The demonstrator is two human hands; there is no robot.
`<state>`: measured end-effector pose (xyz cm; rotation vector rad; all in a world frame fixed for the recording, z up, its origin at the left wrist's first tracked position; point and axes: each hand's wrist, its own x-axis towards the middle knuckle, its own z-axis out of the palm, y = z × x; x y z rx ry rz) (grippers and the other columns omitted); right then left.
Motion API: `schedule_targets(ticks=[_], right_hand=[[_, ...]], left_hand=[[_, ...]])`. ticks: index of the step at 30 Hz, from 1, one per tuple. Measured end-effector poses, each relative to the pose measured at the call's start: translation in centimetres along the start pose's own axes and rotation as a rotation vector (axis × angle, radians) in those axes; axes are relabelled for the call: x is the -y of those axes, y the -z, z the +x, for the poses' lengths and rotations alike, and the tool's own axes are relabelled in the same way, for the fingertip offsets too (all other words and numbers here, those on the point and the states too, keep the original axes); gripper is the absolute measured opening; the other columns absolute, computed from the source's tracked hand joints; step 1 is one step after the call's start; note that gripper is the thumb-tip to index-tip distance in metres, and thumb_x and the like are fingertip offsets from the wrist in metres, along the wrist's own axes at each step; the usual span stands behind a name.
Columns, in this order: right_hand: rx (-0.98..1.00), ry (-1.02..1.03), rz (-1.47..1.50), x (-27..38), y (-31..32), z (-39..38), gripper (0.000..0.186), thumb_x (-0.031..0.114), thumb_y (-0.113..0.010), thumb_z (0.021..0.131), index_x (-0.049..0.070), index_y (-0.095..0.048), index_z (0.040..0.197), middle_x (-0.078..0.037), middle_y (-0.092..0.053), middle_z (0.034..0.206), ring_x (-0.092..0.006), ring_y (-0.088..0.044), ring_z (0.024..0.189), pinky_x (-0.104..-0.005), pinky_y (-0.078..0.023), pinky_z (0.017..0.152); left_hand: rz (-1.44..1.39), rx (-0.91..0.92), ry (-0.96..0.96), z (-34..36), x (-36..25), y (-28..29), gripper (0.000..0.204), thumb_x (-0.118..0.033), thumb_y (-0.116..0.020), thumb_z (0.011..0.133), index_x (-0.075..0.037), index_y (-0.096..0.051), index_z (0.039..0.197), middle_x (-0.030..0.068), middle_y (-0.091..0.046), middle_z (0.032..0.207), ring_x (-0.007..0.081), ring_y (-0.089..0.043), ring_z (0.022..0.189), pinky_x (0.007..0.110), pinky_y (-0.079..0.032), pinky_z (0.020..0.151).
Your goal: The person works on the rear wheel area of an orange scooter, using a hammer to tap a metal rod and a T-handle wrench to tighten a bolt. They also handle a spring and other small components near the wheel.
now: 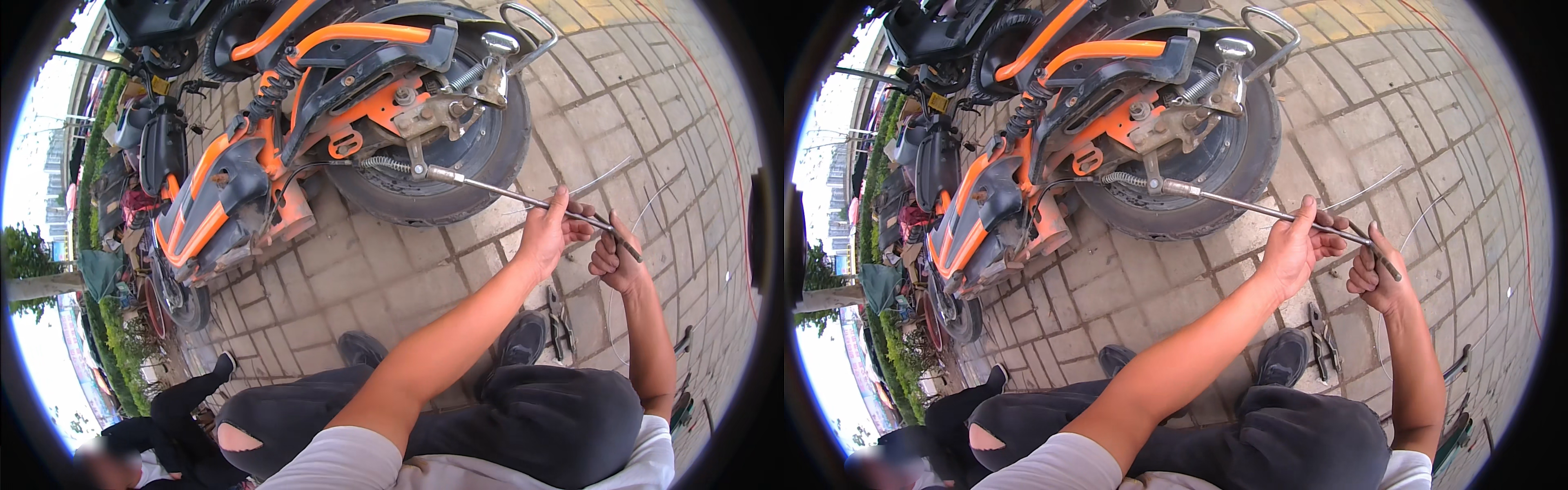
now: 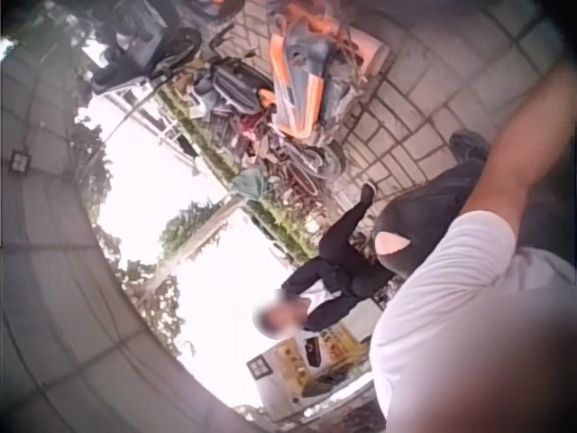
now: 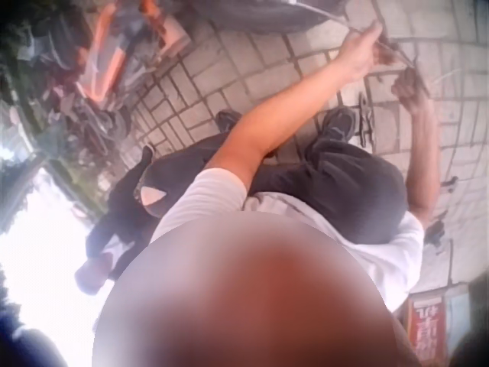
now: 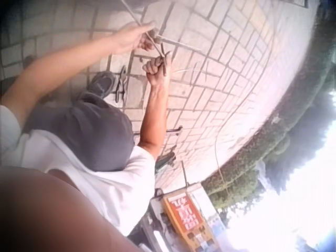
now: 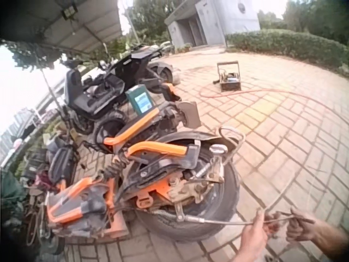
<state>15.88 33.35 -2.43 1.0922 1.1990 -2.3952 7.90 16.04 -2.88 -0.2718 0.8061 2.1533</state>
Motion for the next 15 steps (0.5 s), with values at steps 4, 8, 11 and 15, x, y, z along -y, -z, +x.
schedule_targets(ticks=[4,8,11,15], right_hand=[[-0.139,0.787,-0.811,0.8,1.3,-0.4,0.036,0.033,-0.055,0.094,-0.002,-0.064,0.091,-0.012,-0.061,0.084,-0.0175,-0.055,0.069,-0.0301,-0.044,0.065],[0.204,0.895,-1.088,2.5,2.0,-0.5,0.035,0.027,-0.052,0.096,-0.006,-0.063,0.102,-0.012,-0.062,0.098,-0.0201,-0.058,0.088,-0.0312,-0.046,0.077],[0.174,0.802,-1.081,1.8,2.2,-0.1,0.033,0.023,-0.053,0.096,-0.005,-0.059,0.112,-0.014,-0.057,0.117,-0.0222,-0.056,0.102,-0.0335,-0.043,0.091],[0.130,0.776,-1.260,1.1,5.3,-0.6,0.040,0.018,-0.055,0.092,-0.002,-0.053,0.127,-0.015,-0.054,0.130,-0.0283,-0.052,0.118,-0.0383,-0.037,0.102]], left_hand=[[0.036,-0.023,-0.042,0.0,0.3,-0.2,0.043,-0.048,-0.049,0.097,-0.005,-0.052,0.088,0.0156,-0.066,0.094,0.0187,-0.065,0.071,0.032,-0.054,0.066],[0.007,-0.026,-0.032,0.0,0.8,0.0,0.046,-0.053,-0.049,0.095,-0.007,-0.051,0.088,0.0118,-0.065,0.090,0.0152,-0.064,0.065,0.029,-0.054,0.060],[0.034,-0.066,-0.046,-0.4,0.9,0.6,0.049,-0.056,-0.048,0.094,-0.007,-0.050,0.088,0.0092,-0.064,0.086,0.0126,-0.062,0.062,0.027,-0.052,0.057],[0.039,-0.061,-0.020,0.4,1.5,0.2,0.051,-0.057,-0.047,0.094,-0.007,-0.049,0.087,0.0075,-0.063,0.084,0.0105,-0.061,0.060,0.025,-0.051,0.053]])
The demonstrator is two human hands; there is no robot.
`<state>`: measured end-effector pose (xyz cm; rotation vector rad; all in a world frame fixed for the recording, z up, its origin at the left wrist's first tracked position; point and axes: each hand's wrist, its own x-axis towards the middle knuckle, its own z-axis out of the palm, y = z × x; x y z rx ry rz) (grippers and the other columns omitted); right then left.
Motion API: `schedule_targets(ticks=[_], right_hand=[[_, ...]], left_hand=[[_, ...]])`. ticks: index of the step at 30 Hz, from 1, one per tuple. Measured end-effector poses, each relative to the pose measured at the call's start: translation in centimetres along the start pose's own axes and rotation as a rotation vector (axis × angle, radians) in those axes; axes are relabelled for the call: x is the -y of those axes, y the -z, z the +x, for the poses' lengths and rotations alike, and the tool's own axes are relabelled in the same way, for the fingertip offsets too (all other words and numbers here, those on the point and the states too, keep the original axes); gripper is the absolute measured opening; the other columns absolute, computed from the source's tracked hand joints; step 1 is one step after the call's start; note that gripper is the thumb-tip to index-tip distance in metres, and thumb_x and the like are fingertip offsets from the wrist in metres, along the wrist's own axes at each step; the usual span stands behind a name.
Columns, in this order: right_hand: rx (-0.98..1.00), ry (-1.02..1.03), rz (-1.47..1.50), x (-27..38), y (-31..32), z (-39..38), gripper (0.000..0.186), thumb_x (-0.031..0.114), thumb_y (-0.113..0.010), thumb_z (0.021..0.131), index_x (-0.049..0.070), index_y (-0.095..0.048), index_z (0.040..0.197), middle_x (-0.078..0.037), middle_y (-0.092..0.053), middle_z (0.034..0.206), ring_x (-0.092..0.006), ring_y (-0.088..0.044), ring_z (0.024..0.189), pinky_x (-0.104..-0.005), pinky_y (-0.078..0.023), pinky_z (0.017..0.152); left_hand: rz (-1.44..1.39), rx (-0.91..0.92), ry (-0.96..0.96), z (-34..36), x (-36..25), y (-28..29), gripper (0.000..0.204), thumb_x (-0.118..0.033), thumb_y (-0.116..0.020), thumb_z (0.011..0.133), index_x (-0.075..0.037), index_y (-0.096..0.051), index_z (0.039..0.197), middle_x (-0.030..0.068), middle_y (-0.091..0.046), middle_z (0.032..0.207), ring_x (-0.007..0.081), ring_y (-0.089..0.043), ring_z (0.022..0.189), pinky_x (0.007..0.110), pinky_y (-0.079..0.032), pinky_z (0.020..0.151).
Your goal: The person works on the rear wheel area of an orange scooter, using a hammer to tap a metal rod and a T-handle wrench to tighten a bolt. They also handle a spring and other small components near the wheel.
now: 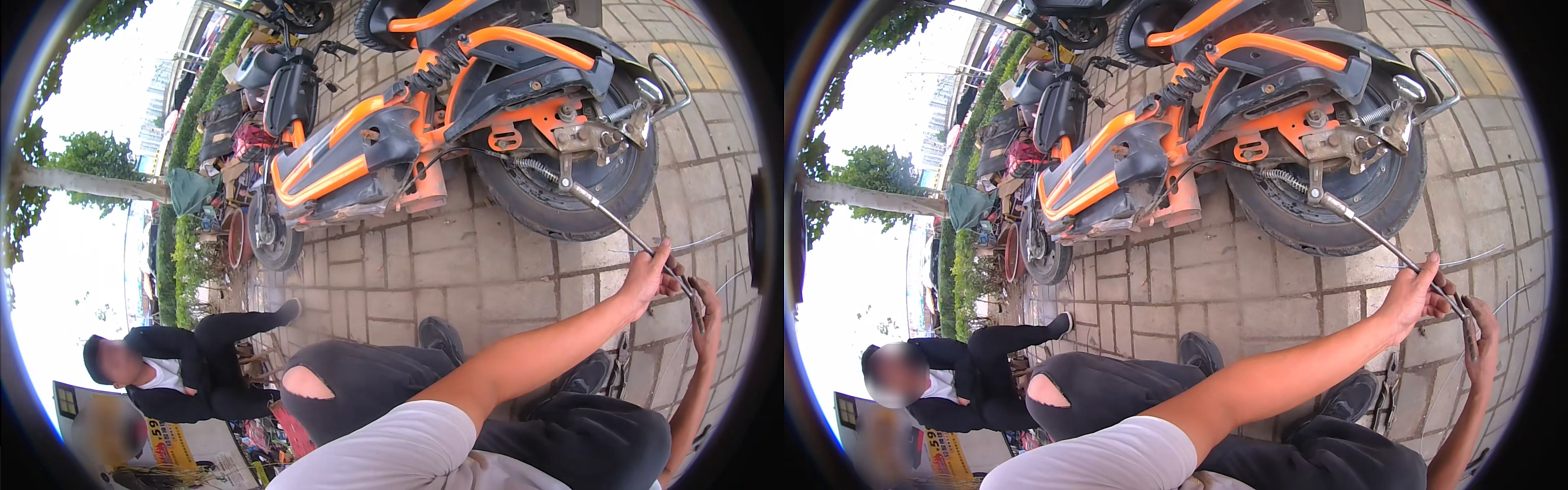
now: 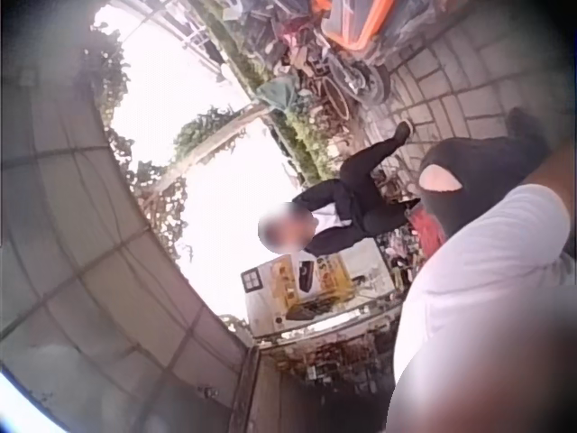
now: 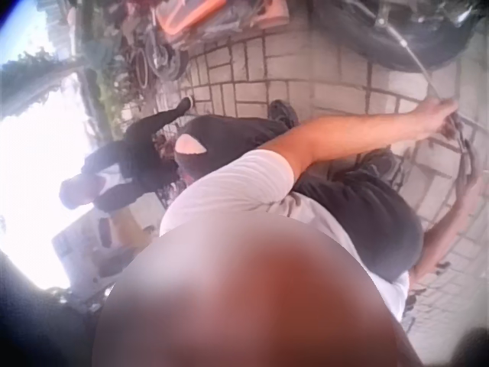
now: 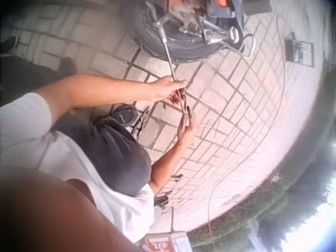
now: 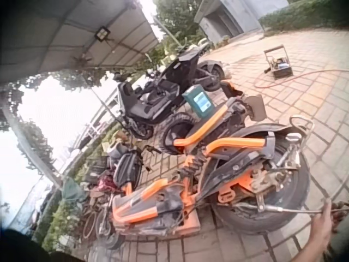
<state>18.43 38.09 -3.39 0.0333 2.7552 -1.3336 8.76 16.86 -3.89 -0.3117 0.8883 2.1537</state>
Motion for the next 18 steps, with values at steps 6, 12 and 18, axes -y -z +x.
schedule_targets(ticks=[6,12,18], right_hand=[[-0.256,0.087,0.032,0.0,-2.2,0.2,0.026,0.021,-0.054,0.095,0.000,-0.065,0.103,-0.014,-0.064,0.109,-0.0223,-0.061,0.098,-0.0343,-0.047,0.087],[-0.221,-0.677,1.531,2.6,-4.3,1.6,0.052,0.043,-0.046,0.100,0.017,-0.033,0.057,0.004,-0.024,0.043,-0.0082,-0.020,0.034,-0.0240,-0.019,0.037],[-0.596,0.063,0.208,5.2,-5.8,2.2,0.034,0.028,-0.049,0.099,-0.002,-0.062,0.089,-0.003,-0.059,0.075,-0.0097,-0.053,0.068,-0.0226,-0.041,0.063]], left_hand=[[-0.049,0.003,-0.027,-0.2,-0.4,-0.1,0.049,-0.056,-0.046,0.095,-0.007,-0.049,0.087,0.0068,-0.062,0.083,0.0108,-0.060,0.060,0.026,-0.051,0.055],[-0.041,-0.033,-0.060,1.0,0.1,-0.4,0.049,-0.055,-0.044,0.097,-0.008,-0.049,0.087,0.0064,-0.061,0.083,0.0105,-0.060,0.061,0.026,-0.050,0.055],[-0.002,-0.089,-0.067,0.7,0.3,0.4,0.050,-0.055,-0.043,0.097,-0.007,-0.048,0.087,0.0068,-0.061,0.080,0.0113,-0.061,0.057,0.026,-0.050,0.053]])
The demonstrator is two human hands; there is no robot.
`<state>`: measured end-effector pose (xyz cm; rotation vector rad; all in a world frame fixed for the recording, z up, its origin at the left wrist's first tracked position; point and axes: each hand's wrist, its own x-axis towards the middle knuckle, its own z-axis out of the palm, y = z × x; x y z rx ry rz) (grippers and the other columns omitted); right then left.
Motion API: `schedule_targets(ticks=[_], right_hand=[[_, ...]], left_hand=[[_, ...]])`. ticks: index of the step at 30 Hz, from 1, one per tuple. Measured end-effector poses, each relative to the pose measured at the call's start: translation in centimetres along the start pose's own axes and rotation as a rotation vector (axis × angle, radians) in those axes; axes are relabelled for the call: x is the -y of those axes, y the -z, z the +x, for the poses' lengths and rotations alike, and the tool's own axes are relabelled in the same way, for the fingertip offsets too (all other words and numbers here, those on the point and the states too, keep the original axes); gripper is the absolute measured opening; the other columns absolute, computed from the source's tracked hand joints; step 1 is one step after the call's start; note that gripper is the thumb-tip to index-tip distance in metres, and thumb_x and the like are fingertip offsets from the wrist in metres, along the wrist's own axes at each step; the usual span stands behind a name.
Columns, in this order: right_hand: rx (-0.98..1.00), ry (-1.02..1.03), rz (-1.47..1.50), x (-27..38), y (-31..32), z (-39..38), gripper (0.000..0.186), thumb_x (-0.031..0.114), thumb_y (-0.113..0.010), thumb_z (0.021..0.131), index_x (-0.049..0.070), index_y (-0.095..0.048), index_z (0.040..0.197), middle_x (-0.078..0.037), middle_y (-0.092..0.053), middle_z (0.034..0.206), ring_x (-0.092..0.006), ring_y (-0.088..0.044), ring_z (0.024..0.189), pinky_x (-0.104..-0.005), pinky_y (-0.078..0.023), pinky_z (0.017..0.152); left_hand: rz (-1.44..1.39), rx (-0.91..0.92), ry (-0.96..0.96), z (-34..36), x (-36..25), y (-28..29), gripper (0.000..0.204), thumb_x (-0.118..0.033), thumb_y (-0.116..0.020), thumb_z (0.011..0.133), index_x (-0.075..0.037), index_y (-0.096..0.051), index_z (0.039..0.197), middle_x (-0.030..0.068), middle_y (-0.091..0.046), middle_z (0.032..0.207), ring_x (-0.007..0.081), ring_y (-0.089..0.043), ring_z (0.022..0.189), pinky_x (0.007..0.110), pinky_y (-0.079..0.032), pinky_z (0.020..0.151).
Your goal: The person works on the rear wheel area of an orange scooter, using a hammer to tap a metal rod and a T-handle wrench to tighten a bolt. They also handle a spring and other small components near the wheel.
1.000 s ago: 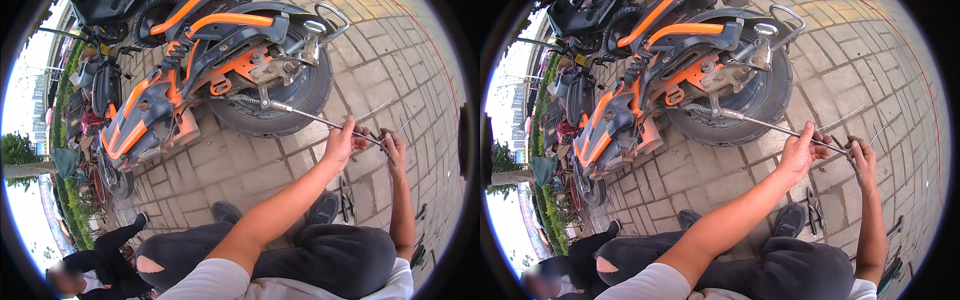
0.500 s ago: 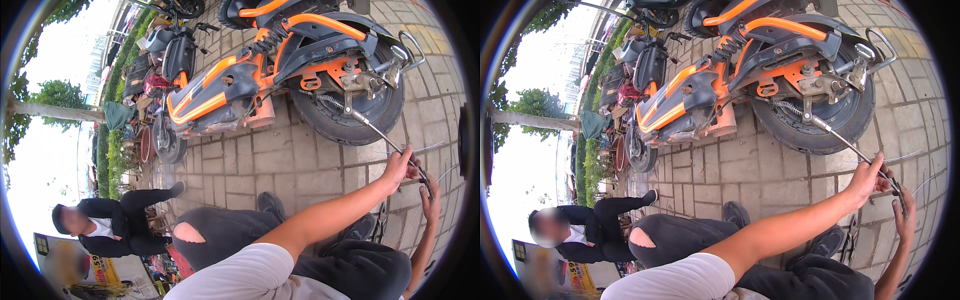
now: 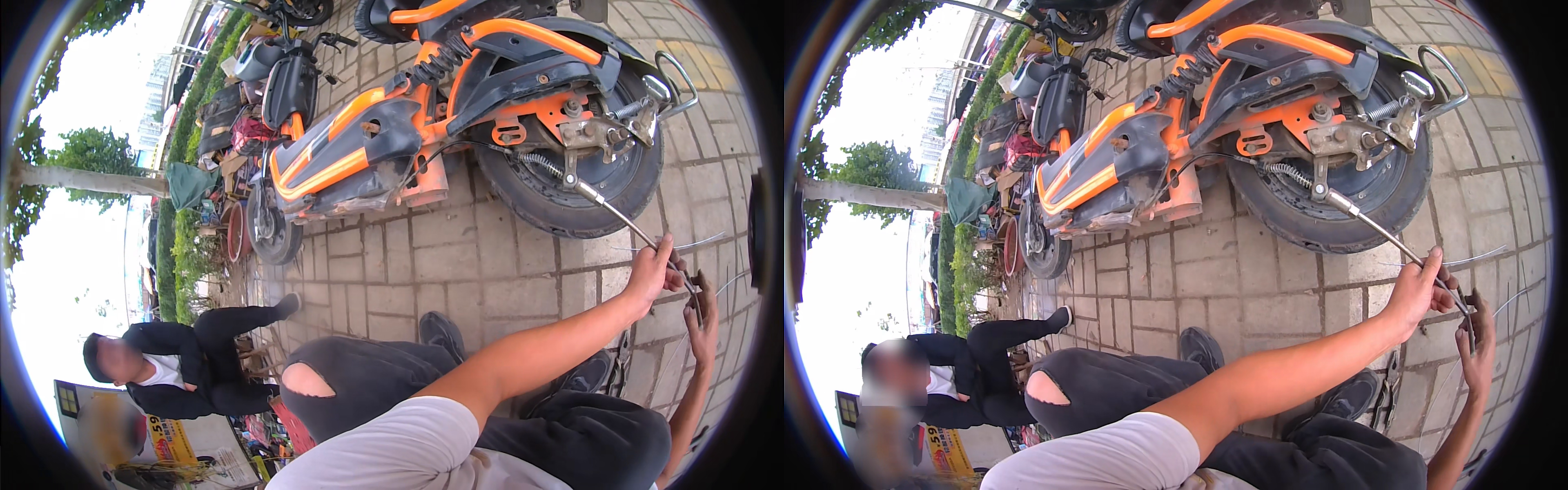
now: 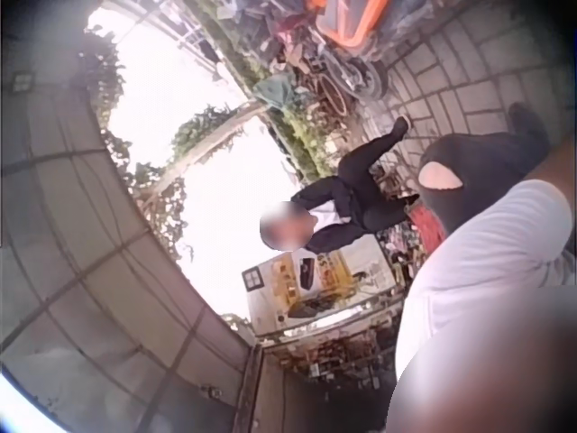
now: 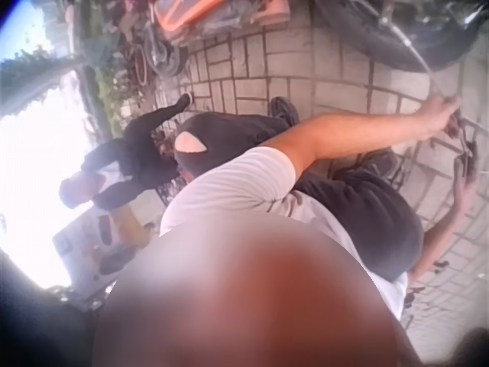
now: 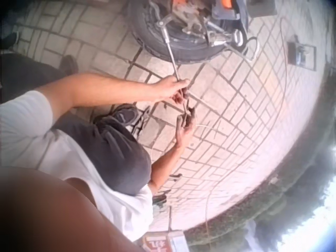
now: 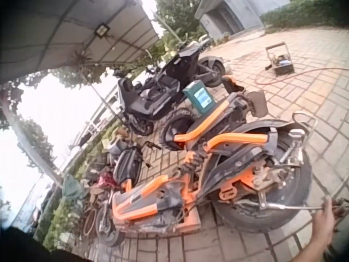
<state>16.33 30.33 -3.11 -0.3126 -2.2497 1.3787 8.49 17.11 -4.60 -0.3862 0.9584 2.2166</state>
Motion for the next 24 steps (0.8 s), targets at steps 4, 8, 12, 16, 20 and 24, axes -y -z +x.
schedule_targets(ticks=[4,8,12,16,20,24], right_hand=[[0.472,-0.310,0.106,-4.7,5.2,2.1,0.043,0.038,-0.052,0.097,0.001,-0.063,0.081,-0.004,-0.059,0.069,-0.0091,-0.053,0.060,-0.0233,-0.042,0.056],[0.492,-1.070,1.058,-2.9,3.2,1.1,0.050,0.048,-0.047,0.097,0.010,-0.058,0.067,-0.001,-0.053,0.053,-0.0090,-0.042,0.038,-0.0237,-0.031,0.038],[0.332,-0.911,0.720,-2.7,2.5,0.3,0.043,0.042,-0.046,0.099,0.006,-0.063,0.083,-0.003,-0.058,0.063,-0.0095,-0.048,0.045,-0.0237,-0.035,0.043],[0.258,-0.122,0.038,-1.2,3.1,1.3,0.036,0.024,-0.051,0.096,-0.005,-0.058,0.117,-0.014,-0.059,0.121,-0.0206,-0.055,0.106,-0.0354,-0.042,0.095],[0.562,0.116,-0.274,-0.6,5.7,2.6,0.036,0.026,-0.052,0.096,-0.005,-0.061,0.112,-0.017,-0.064,0.115,-0.0234,-0.059,0.106,-0.0374,-0.043,0.096],[0.436,-0.642,0.359,-3.3,4.8,1.2,0.036,0.035,-0.054,0.096,0.002,-0.063,0.085,-0.009,-0.061,0.065,-0.0181,-0.056,0.053,-0.0320,-0.048,0.060]], left_hand=[[-0.038,0.013,-0.012,-0.3,-0.2,-1.0,0.051,-0.056,-0.044,0.096,-0.006,-0.048,0.086,0.0077,-0.061,0.080,0.0114,-0.061,0.057,0.026,-0.049,0.052],[-0.035,0.021,-0.020,-0.6,-0.2,-0.5,0.052,-0.058,-0.045,0.095,-0.006,-0.049,0.086,0.0082,-0.061,0.080,0.0115,-0.061,0.057,0.026,-0.050,0.052],[-0.027,0.009,-0.006,-0.9,-0.3,-0.2,0.053,-0.058,-0.045,0.095,-0.006,-0.049,0.086,0.0085,-0.062,0.081,0.0116,-0.060,0.057,0.026,-0.050,0.052],[-0.015,-0.004,0.004,-1.2,-0.9,0.0,0.053,-0.058,-0.045,0.094,-0.006,-0.049,0.087,0.0089,-0.062,0.081,0.0127,-0.061,0.057,0.026,-0.050,0.052],[-0.033,-0.017,0.005,-1.2,-1.3,-0.5,0.053,-0.058,-0.047,0.094,-0.006,-0.049,0.087,0.0101,-0.063,0.083,0.0135,-0.062,0.059,0.027,-0.050,0.054],[-0.017,0.018,0.004,-1.2,-1.0,-0.5,0.052,-0.056,-0.048,0.094,-0.004,-0.050,0.090,0.0121,-0.063,0.087,0.0144,-0.062,0.060,0.028,-0.051,0.056]])
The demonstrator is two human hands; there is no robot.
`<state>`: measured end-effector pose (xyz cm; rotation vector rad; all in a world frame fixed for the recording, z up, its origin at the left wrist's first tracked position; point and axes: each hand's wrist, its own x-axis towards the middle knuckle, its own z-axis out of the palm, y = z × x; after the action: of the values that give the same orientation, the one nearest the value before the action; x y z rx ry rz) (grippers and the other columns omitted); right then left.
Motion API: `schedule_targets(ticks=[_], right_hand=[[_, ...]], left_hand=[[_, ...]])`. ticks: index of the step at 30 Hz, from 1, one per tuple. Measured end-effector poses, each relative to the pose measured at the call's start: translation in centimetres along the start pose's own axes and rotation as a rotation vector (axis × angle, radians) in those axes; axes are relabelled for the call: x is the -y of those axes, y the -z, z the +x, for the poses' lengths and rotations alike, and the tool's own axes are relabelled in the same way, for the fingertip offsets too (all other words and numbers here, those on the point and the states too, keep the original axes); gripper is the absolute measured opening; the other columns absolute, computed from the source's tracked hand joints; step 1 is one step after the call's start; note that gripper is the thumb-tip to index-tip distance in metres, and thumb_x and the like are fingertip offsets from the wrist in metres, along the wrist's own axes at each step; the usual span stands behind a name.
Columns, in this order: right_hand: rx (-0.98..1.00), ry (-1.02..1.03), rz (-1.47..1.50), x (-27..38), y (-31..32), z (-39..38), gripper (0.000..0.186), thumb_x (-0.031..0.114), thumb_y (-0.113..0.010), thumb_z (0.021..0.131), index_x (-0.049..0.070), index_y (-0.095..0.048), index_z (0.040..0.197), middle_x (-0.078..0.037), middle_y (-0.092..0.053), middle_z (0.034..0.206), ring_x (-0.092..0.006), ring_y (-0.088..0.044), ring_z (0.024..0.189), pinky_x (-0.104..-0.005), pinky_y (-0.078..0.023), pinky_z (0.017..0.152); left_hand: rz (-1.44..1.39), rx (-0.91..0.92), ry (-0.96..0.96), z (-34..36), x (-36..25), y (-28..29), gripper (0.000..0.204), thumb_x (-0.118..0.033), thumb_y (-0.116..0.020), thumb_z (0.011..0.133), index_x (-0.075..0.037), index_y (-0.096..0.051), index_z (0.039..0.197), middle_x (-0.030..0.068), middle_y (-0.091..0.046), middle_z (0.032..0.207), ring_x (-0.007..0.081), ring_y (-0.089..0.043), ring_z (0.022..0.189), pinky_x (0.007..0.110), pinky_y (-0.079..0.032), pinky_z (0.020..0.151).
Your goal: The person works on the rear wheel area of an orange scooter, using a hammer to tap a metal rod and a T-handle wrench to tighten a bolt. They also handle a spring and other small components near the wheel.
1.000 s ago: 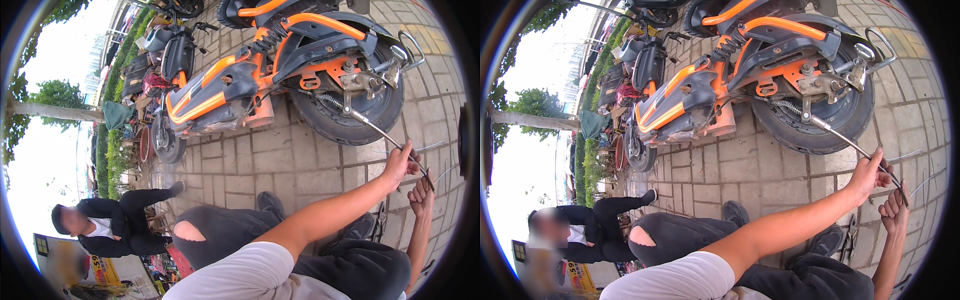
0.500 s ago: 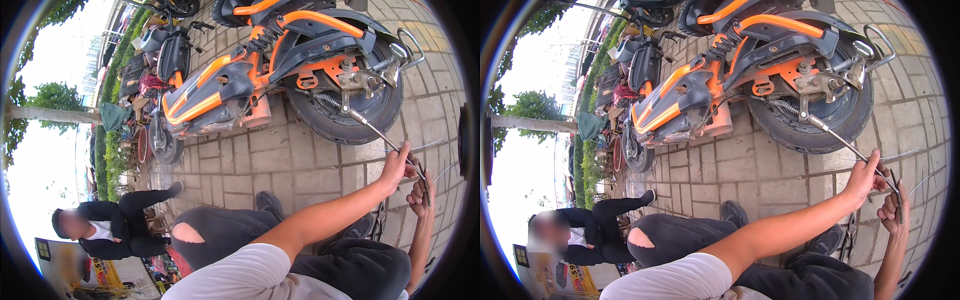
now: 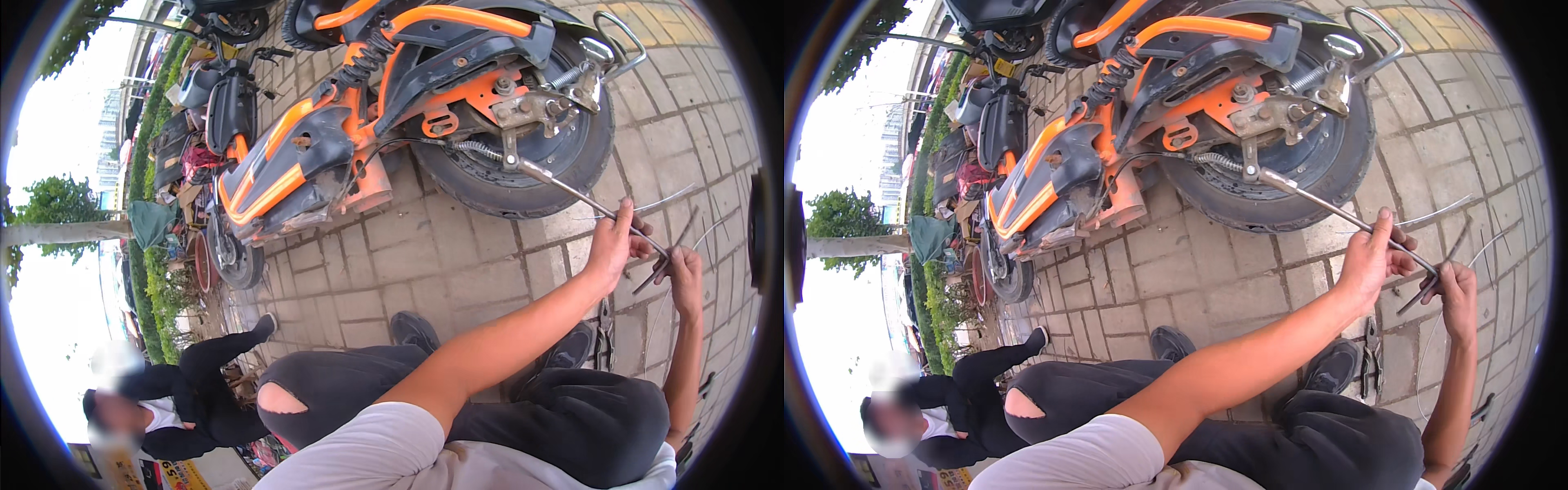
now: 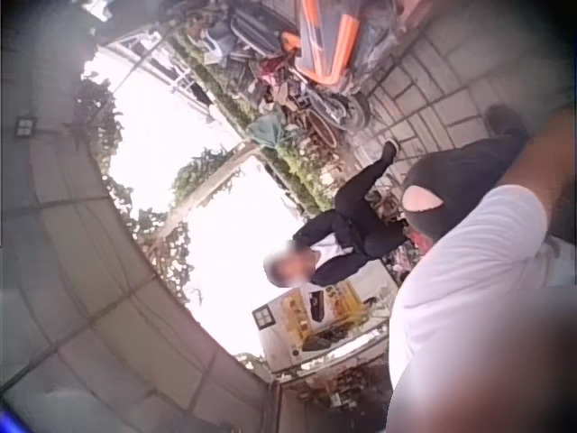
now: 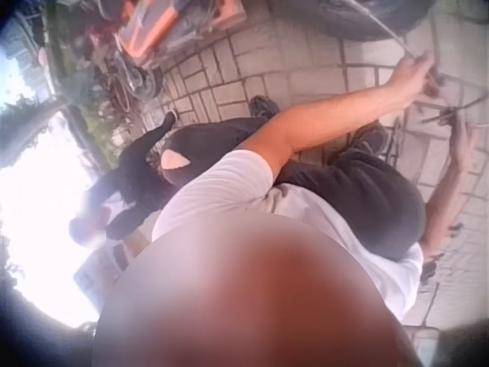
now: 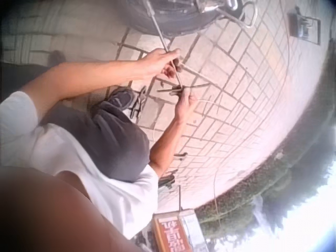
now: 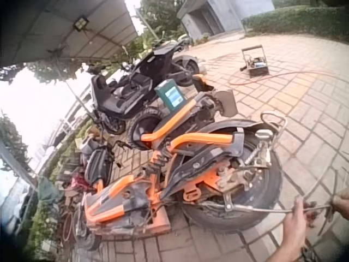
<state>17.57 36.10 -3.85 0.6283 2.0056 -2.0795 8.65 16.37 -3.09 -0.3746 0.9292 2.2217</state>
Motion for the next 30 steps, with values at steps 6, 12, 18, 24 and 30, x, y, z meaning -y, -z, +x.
schedule_targets(ticks=[6,12,18,24,30], right_hand=[[-0.242,-0.517,0.505,1.0,-4.3,-0.1,0.047,0.043,-0.053,0.096,0.013,-0.045,0.062,0.000,-0.035,0.044,-0.0122,-0.026,0.031,-0.0330,-0.036,0.043],[-0.104,0.209,-0.304,1.6,-1.5,-1.1,0.043,0.037,-0.059,0.094,-0.004,-0.064,0.081,-0.006,-0.063,0.073,-0.0134,-0.058,0.074,-0.0295,-0.048,0.069],[0.260,-0.442,0.954,0.6,-2.5,0.1,0.043,0.035,-0.053,0.097,0.013,-0.052,0.060,0.001,-0.046,0.050,-0.0095,-0.036,0.042,-0.0263,-0.031,0.045],[-0.130,0.340,-0.262,0.0,-0.9,-0.3,0.037,0.037,-0.058,0.094,0.001,-0.068,0.092,-0.001,-0.055,0.062,-0.0081,-0.049,0.061,-0.0261,-0.038,0.056],[0.194,-0.501,0.966,0.7,-2.3,1.1,0.048,0.039,-0.055,0.095,0.011,-0.042,0.058,0.000,-0.037,0.048,-0.0122,-0.026,0.040,-0.0293,-0.027,0.044]], left_hand=[[0.029,-0.069,-0.021,-0.4,-1.0,0.6,0.045,-0.046,-0.045,0.099,-0.002,-0.050,0.094,0.0163,-0.065,0.092,0.0185,-0.064,0.066,0.033,-0.055,0.063],[0.026,-0.065,-0.022,-0.4,-1.1,-0.5,0.043,-0.044,-0.045,0.099,-0.001,-0.051,0.096,0.0184,-0.065,0.092,0.0206,-0.064,0.069,0.035,-0.054,0.066],[0.040,-0.079,-0.041,-0.5,-1.4,0.0,0.042,-0.042,-0.044,0.100,-0.001,-0.052,0.098,0.0195,-0.065,0.094,0.0217,-0.064,0.070,0.036,-0.054,0.067],[0.055,-0.072,-0.046,-0.7,-1.5,0.0,0.043,-0.042,-0.043,0.101,0.000,-0.051,0.097,0.0219,-0.064,0.095,0.0234,-0.064,0.071,0.036,-0.054,0.067],[0.049,-0.063,-0.097,-0.4,-1.6,-0.7,0.044,-0.042,-0.041,0.101,0.001,-0.051,0.099,0.0205,-0.064,0.095,0.0224,-0.064,0.072,0.036,-0.054,0.068]])
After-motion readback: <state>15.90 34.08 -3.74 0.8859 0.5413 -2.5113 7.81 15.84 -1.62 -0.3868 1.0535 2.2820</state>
